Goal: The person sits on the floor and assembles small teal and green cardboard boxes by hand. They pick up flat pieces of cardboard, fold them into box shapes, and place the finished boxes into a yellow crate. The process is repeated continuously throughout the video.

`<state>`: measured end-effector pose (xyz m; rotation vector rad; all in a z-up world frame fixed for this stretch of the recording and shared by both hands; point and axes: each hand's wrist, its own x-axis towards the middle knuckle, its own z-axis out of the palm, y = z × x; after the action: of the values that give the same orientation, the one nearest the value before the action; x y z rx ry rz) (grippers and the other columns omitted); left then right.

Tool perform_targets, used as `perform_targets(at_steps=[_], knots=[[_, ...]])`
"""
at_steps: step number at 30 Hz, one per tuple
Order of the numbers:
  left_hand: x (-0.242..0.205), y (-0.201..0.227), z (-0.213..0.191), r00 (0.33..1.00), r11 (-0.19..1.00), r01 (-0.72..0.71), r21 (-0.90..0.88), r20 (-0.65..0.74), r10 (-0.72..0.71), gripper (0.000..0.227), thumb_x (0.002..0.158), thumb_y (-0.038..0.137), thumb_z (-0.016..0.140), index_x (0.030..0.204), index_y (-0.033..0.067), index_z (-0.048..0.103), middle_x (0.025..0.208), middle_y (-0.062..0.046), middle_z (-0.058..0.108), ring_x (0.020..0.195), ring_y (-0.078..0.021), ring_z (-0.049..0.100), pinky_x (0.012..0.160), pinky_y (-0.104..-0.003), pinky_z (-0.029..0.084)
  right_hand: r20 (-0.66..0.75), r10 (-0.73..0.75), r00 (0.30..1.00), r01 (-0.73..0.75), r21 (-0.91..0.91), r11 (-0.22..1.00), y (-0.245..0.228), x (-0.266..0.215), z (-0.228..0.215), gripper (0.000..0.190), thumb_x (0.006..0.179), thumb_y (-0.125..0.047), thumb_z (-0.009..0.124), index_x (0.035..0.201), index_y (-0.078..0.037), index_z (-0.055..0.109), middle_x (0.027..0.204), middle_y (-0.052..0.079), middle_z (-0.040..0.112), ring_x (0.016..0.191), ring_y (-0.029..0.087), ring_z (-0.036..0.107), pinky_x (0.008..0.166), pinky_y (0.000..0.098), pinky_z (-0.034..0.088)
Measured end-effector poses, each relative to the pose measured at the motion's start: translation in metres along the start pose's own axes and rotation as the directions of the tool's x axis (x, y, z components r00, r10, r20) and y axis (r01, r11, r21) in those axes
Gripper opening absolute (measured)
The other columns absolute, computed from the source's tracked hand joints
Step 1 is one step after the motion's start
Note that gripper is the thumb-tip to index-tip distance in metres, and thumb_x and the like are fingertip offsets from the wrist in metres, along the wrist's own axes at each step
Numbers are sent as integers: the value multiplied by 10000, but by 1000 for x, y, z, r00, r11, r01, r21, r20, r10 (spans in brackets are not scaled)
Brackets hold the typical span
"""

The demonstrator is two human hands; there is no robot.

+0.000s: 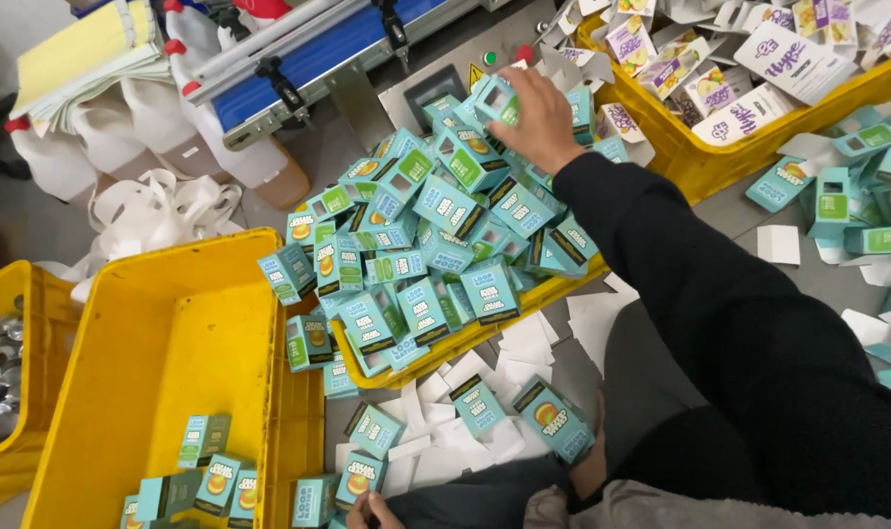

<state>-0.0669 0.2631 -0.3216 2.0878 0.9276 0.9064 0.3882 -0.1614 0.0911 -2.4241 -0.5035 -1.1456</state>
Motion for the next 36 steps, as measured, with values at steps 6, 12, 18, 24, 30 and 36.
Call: perform_targets(at_steps=[6,12,18,24,30,36], knots=[[1,57,-31,997,999,-11,-30,71,13,205,1019,86,634,1029,-116,668,874,-258,661,787,-325,640,771,-416,550,-23,45,999,-47,-76,996,-17,-34,3,719,836,-309,892,1390,-92,487,1164,102,567,1005,308,544,875,437,425],[6,48,-31,988,987,-151,55,43,149,153,1062,69,669,1064,-84,671,910,-220,655,783,-293,608,726,-389,496,-8,193,981,-192,93,977,-24,-151,-90,529,864,-142,770,1322,-5,543,1220,178,584,1082,368,585,944,448,453],[11,29,-30,994,996,-85,0,73,85,198,1068,98,666,1131,-88,683,949,-234,657,822,-313,618,751,-381,498,154,704,693,-571,-479,667,168,-448,-145,610,798,-189,840,1379,-156,656,1349,144,586,1272,392,560,1040,536,443],[7,34,-34,995,984,-63,-166,66,75,202,1048,85,737,1213,-18,683,1014,-188,656,894,-301,636,803,-363,498,258,932,255,-494,-794,355,212,-603,-222,1057,709,-700,742,1598,-193,479,1615,213,452,1467,444,438,1174,652,323],[9,59,-40,951,948,-294,-121,63,303,263,893,144,877,1122,74,768,943,-88,713,807,-265,706,682,-297,539,273,925,266,-446,-816,369,201,-621,-225,849,809,-553,753,1568,-290,480,1622,127,463,1527,363,368,1219,687,187],[-78,217,-17,840,941,-291,-175,423,339,496,601,289,931,1068,255,765,1002,-1,760,933,-260,748,778,-354,615,265,946,185,-417,-851,319,165,-596,-240,1077,684,-700,781,1598,-262,419,1647,171,394,1531,428,271,1131,733,252]])
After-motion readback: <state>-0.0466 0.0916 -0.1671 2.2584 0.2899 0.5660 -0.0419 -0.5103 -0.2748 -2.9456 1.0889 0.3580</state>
